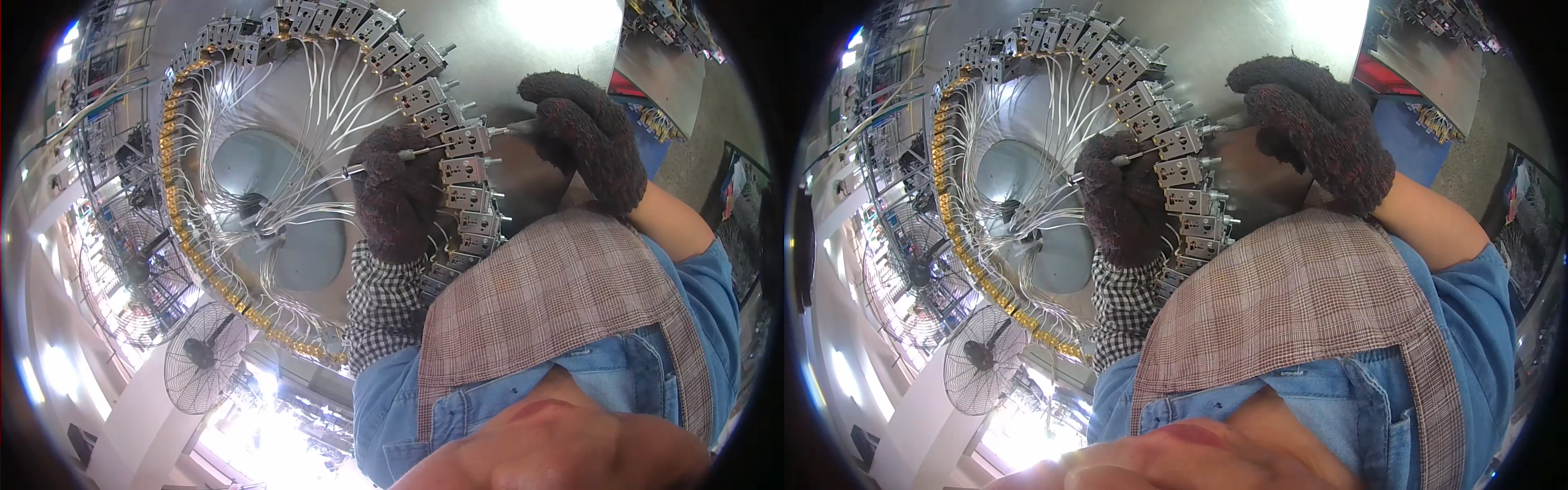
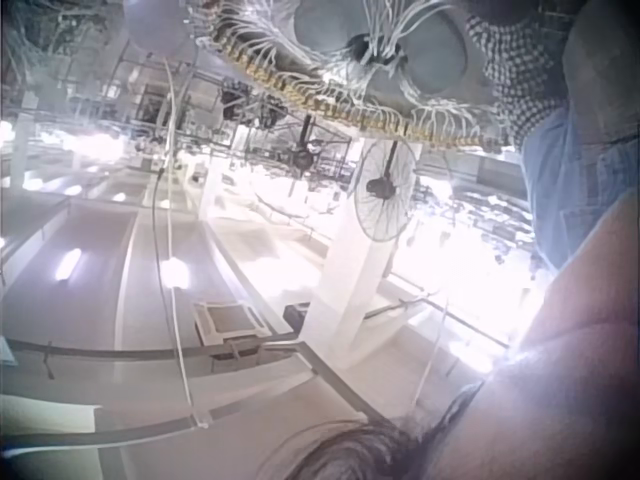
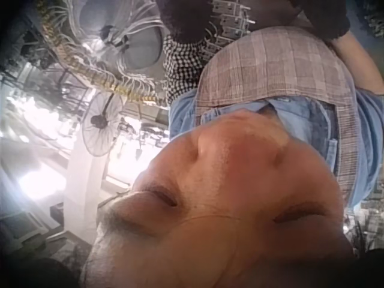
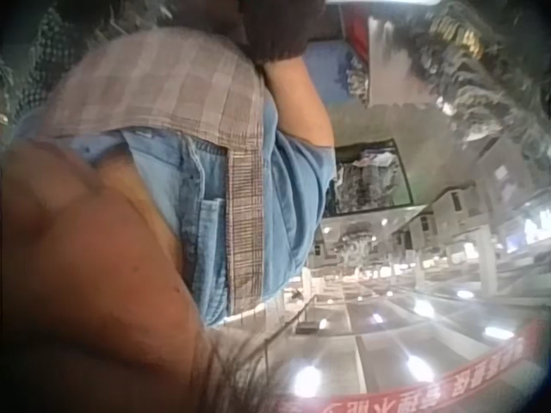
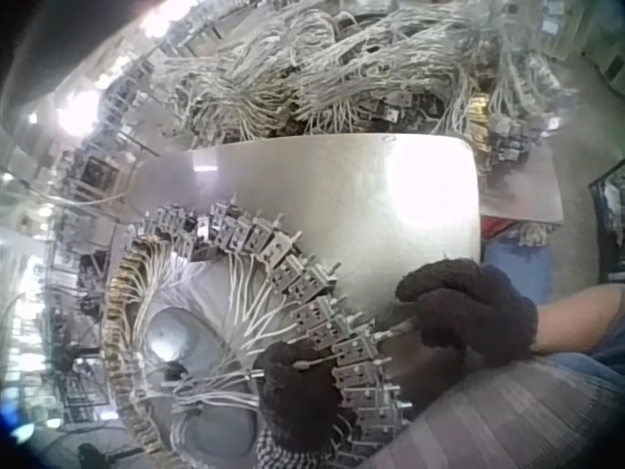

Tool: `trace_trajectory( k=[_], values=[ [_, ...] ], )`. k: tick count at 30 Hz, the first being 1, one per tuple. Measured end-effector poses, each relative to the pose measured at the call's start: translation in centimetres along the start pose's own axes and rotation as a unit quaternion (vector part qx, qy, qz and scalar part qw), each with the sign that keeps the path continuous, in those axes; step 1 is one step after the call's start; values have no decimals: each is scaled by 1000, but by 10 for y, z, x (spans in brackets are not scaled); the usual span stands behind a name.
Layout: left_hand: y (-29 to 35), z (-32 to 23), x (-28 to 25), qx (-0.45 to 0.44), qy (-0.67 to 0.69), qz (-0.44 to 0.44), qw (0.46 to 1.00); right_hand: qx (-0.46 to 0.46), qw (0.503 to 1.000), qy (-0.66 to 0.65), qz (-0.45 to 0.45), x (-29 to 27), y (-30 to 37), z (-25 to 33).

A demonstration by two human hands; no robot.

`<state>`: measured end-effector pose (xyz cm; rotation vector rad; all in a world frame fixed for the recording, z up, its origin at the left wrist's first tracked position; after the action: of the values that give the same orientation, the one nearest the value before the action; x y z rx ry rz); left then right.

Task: Assembling and organizing multiple wire harnesses on a circular fixture and then moving them.

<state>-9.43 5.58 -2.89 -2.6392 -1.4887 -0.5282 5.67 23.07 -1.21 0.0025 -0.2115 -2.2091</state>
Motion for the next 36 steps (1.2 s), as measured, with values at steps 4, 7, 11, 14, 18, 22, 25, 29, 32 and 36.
trace_trajectory(
  k=[4,7,11,14,18,22,25,29,32,36],
  values=[
    [-4,-4,-1,-88,88,73,990,84,996,-30,-23,4,1,4],
    [-5,-6,-2,-83,80,81,990,21,999,-24,-27,7,-1,7],
    [-2,-9,-2,-127,74,47,988,55,998,-19,-22,4,-3,10],
    [-3,-12,0,-136,130,80,979,137,986,-88,-27,2,-6,10],
    [-5,-12,4,-146,150,72,975,198,937,-281,-55,14,-7,4],
    [-5,-9,7,-121,174,18,977,157,945,-288,-1,29,-13,-5],
    [-9,-8,8,-118,178,6,977,180,899,-398,30,32,-26,-11],
    [-21,-6,13,-97,167,-22,981,154,894,-417,54,30,-46,-10],
    [-36,-6,21,-96,179,-7,979,148,897,-409,77,20,-69,-7],
    [-68,-3,39,-64,239,76,966,126,885,-434,114,3,-105,0]
  ],
)
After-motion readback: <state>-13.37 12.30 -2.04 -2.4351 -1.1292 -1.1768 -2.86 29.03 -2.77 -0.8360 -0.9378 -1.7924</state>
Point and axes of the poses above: each hand's wrist, its own y-axis away from the middle knuckle, its own x-axis out of the palm, z = x × y, the point moved 1 cm from there along -y, towards the middle knuckle, and after that the axes turned 5 degrees about -z, right-handed, at the moved point
